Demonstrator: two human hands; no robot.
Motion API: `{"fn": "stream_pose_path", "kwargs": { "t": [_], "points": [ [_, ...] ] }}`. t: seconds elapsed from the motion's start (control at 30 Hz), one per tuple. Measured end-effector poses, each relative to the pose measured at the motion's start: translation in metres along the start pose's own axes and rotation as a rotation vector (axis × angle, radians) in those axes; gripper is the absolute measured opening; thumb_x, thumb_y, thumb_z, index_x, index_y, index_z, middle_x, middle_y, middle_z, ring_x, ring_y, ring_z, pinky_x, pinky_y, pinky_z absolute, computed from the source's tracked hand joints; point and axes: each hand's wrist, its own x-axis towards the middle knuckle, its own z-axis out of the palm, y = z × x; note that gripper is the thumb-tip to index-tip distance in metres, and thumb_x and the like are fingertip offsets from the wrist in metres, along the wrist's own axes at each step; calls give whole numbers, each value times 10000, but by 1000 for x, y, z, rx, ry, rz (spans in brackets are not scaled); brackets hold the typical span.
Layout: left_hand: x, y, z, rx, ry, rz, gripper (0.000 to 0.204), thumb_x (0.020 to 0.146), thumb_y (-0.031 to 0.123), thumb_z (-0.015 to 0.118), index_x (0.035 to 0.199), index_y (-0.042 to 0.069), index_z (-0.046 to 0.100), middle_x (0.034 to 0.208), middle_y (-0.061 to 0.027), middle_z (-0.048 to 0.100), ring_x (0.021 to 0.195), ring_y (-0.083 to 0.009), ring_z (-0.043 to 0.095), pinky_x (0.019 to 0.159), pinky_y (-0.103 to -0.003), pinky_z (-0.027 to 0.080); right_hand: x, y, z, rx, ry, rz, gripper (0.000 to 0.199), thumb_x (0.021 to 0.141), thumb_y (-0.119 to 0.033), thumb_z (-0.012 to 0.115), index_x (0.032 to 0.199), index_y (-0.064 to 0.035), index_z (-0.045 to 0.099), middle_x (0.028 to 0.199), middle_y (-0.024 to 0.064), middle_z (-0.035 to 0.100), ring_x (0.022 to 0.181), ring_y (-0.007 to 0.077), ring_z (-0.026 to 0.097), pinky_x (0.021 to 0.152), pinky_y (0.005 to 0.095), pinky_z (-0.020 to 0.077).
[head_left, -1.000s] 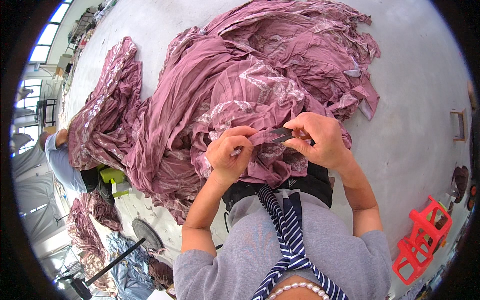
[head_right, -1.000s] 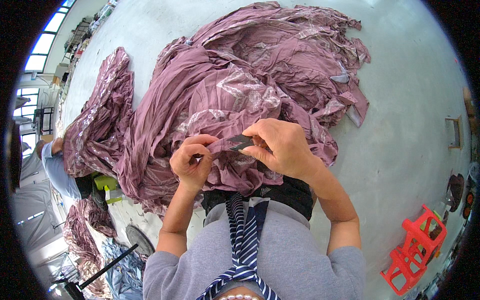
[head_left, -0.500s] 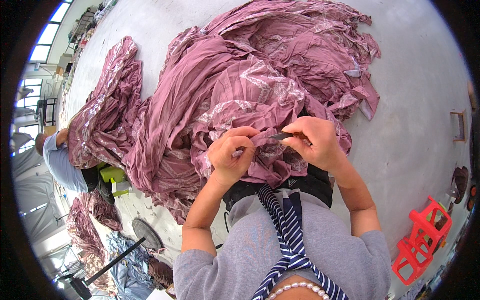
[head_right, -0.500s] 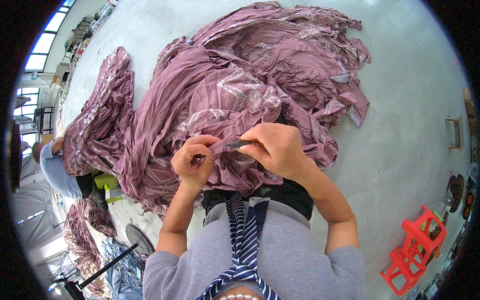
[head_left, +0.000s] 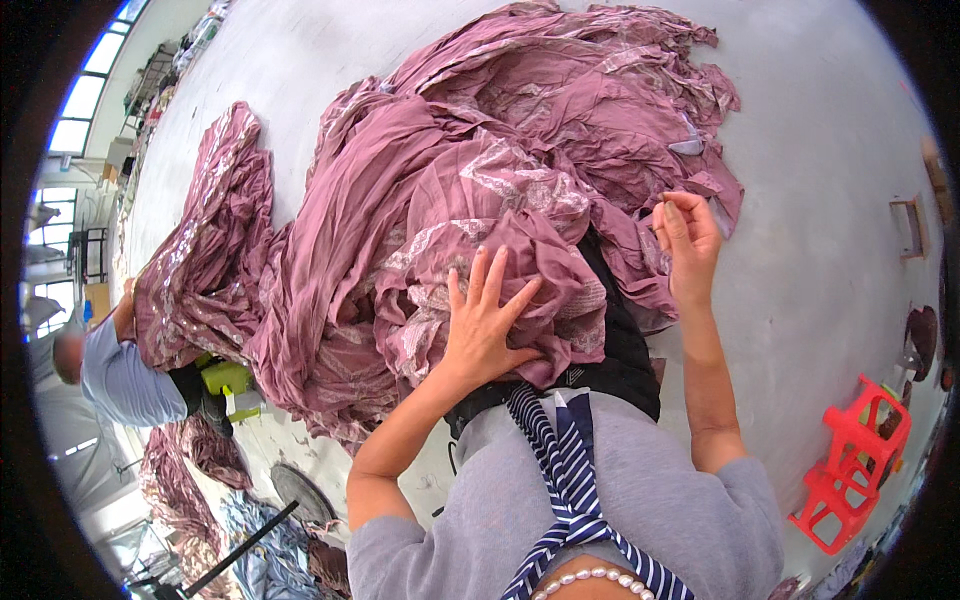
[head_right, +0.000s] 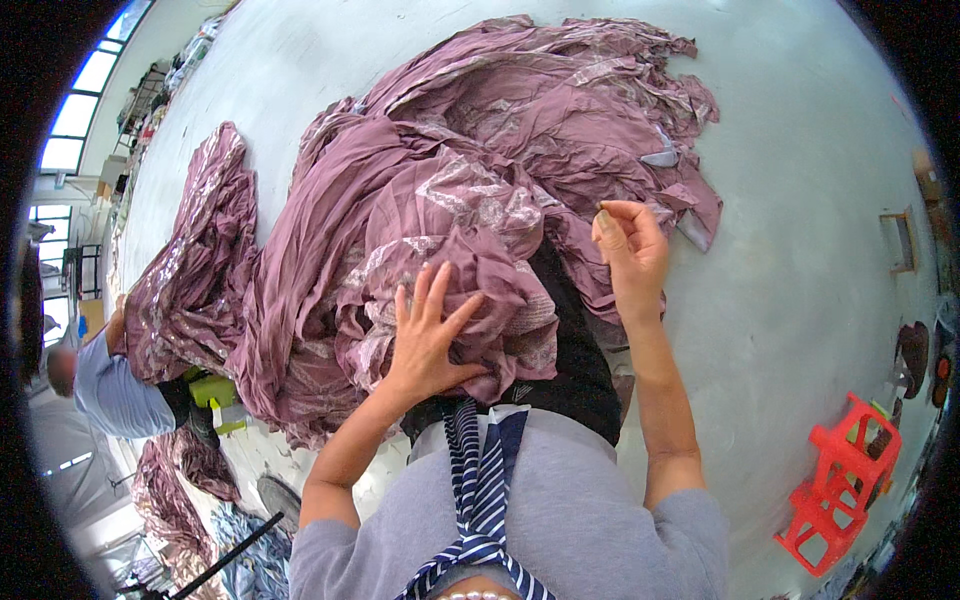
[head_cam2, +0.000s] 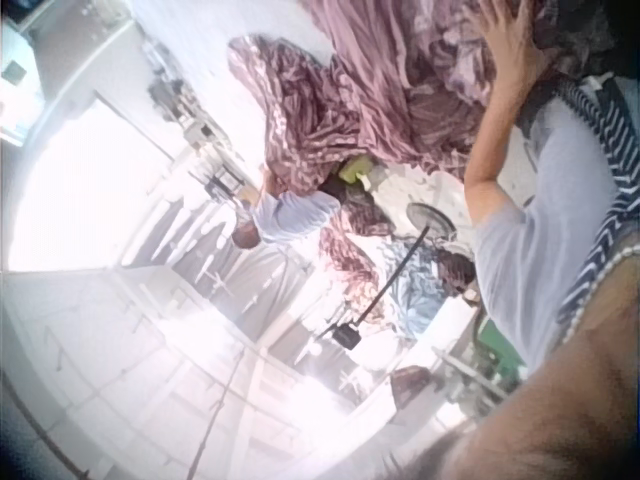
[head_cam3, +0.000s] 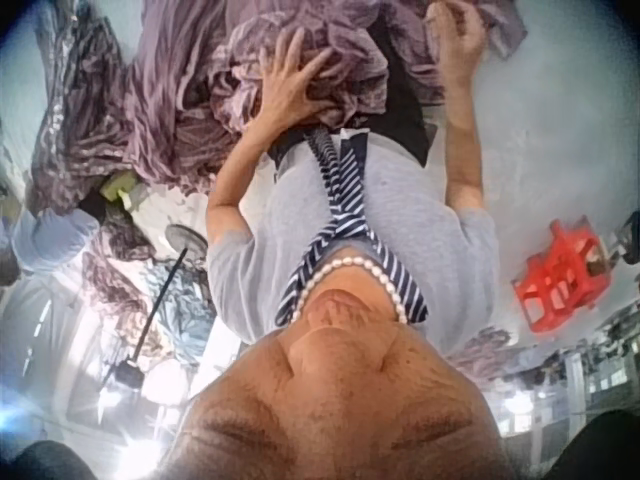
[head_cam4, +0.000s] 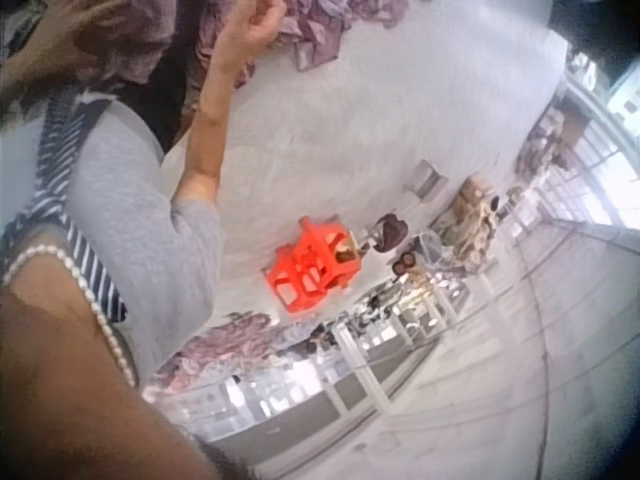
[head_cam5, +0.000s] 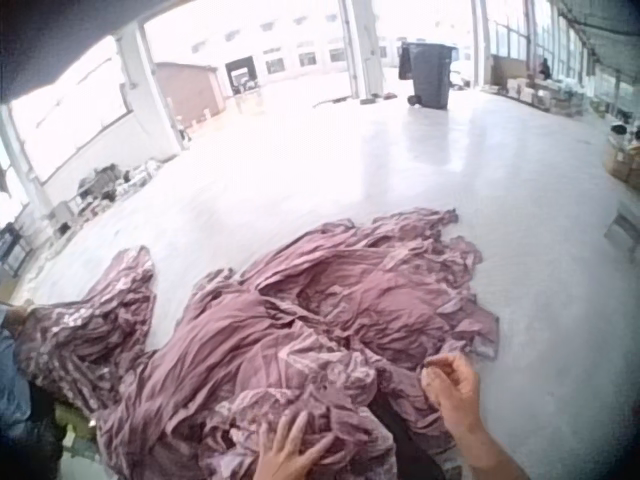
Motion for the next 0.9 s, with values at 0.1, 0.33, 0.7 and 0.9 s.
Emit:
{"fn": "stream_pose_path", "kwargs": {
  "t": [0.1, 0.33, 0.7, 0.9],
  "points": [
    [4, -31, 41, 101, 14, -41, 908, 525, 299, 810, 1352, 214, 446, 1484, -223, 189, 1368, -396, 193, 1001, -617, 231, -7, 19, -4, -107, 12, 35, 148, 929, -152, 581, 1006, -27, 563, 750, -6, 558, 569, 16, 416, 498, 160, 320],
    [25, -71, -10, -194, 357, 83, 555, 501, -28, 719, 1039, 68, 617, 974, -106, 631, 912, -295, 610, 800, -364, 486, -10, 41, -24, -132, 86, 117, 222, 894, -215, 642, 979, -20, 577, 726, -17, 576, 583, 15, 451, 504, 162, 349],
    [-260, -335, -209, 1016, 878, -1177, 477, 714, 166, 663, 1163, 22, 582, 1107, -157, 627, 1009, -314, 600, 876, -386, 463, 8, 167, -153, -400, 360, 282, 307, 862, -274, 664, 975, 2, 592, 767, 22, 631, 665, 79, 568, 598, 229, 448],
    [-268, -322, -35, 437, 233, -1043, 617, 663, 196, 656, 1235, 11, 516, 1110, -226, 602, 1016, -387, 575, 894, -446, 438, -47, 205, -168, -1256, 195, 512, 612, 689, -403, 756, 1141, -40, 559, 1035, 191, 634, 1004, 345, 604, 839, 431, 482]
  ]
}}
